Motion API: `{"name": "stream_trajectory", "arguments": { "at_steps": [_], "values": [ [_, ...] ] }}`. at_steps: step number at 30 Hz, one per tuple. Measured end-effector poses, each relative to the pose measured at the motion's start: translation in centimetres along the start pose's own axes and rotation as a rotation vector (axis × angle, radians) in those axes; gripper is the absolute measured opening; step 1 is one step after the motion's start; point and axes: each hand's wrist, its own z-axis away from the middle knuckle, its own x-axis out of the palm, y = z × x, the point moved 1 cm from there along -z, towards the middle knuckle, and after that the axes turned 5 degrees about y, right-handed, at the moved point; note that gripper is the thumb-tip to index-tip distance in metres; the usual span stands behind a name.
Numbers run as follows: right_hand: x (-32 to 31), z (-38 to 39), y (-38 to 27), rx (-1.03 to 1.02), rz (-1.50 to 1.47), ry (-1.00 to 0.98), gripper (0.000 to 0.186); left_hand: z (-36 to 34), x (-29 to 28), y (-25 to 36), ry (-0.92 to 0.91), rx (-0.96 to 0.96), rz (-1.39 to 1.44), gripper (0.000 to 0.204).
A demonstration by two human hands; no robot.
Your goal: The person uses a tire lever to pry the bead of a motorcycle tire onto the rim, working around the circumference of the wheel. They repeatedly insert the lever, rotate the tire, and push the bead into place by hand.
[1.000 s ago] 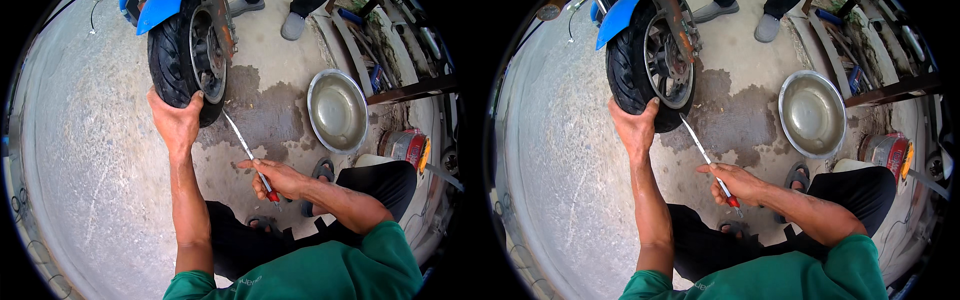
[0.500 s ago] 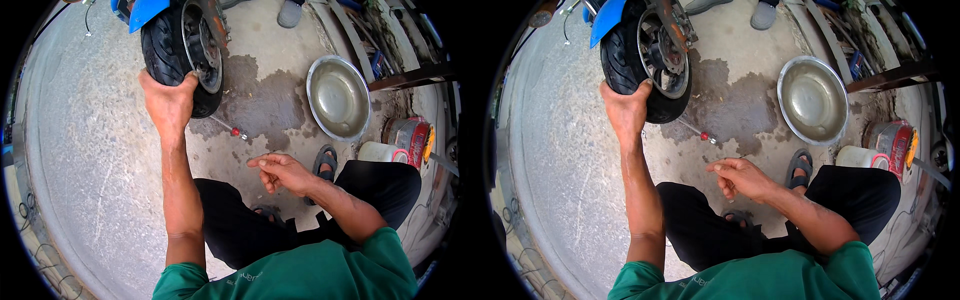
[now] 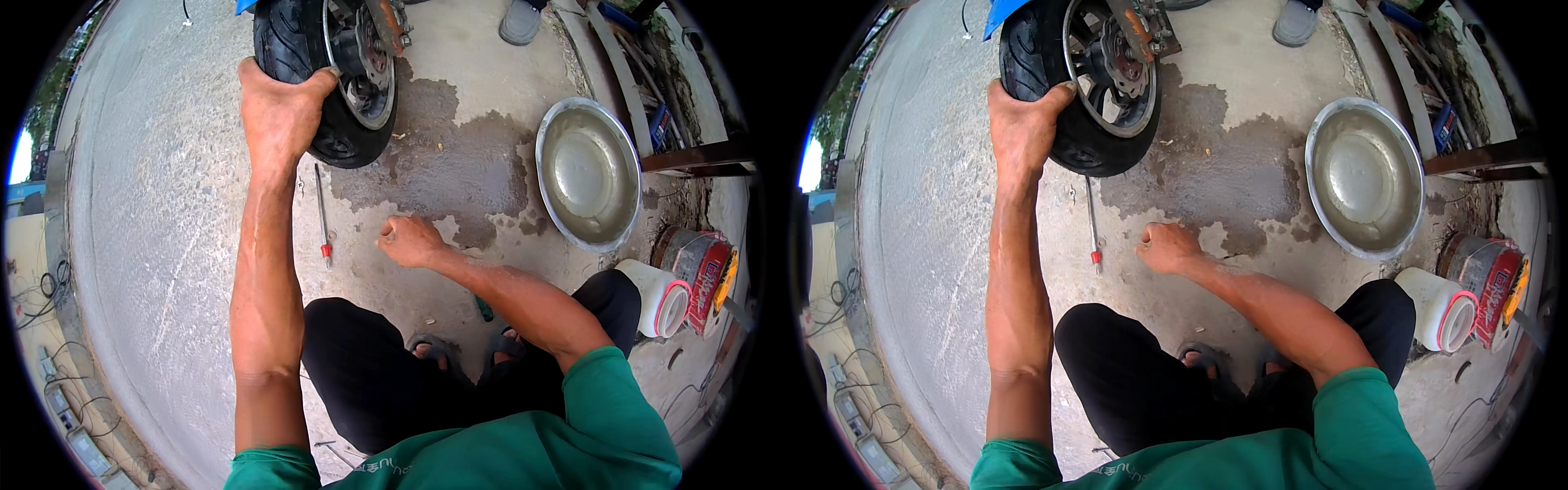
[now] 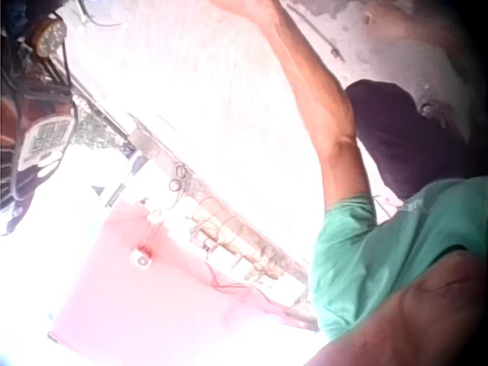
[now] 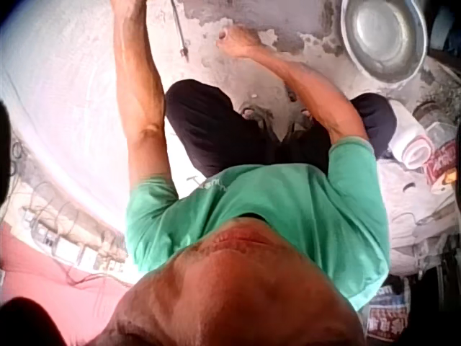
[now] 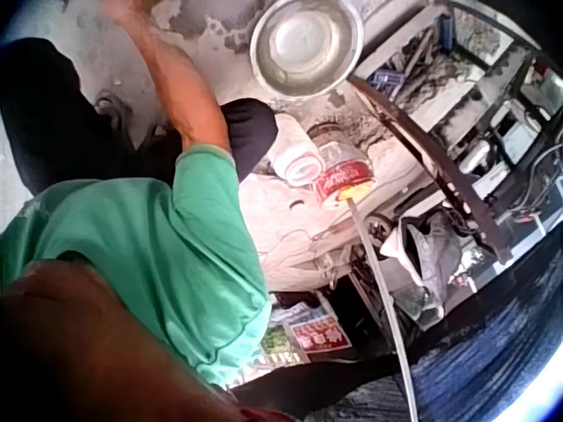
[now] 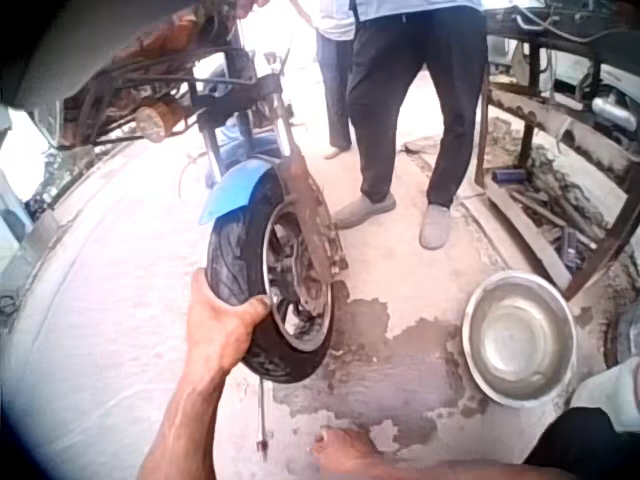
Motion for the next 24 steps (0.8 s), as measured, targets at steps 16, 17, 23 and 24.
{"name": "stream_trajectory", "arguments": {
  "at_steps": [16,17,23,24],
  "values": [
    [13.0,-6.2,-8.0,-0.369,0.115,-0.222,0.045,-3.4,-1.8,1.0,-0.261,0.016,-0.087,0.091],
    [13.4,-7.2,-8.0,-0.360,0.153,-0.220,0.045,-3.8,-1.7,1.1,-0.255,0.025,-0.085,0.090],
    [16.4,-10.0,-5.1,-0.289,0.190,-0.075,0.043,-5.4,-1.1,1.4,-0.250,0.005,0.034,0.084],
    [16.7,-9.9,-5.0,-0.272,0.214,-0.031,0.044,-5.6,-1.1,1.1,-0.287,-0.010,0.110,0.083]
  ]
}}
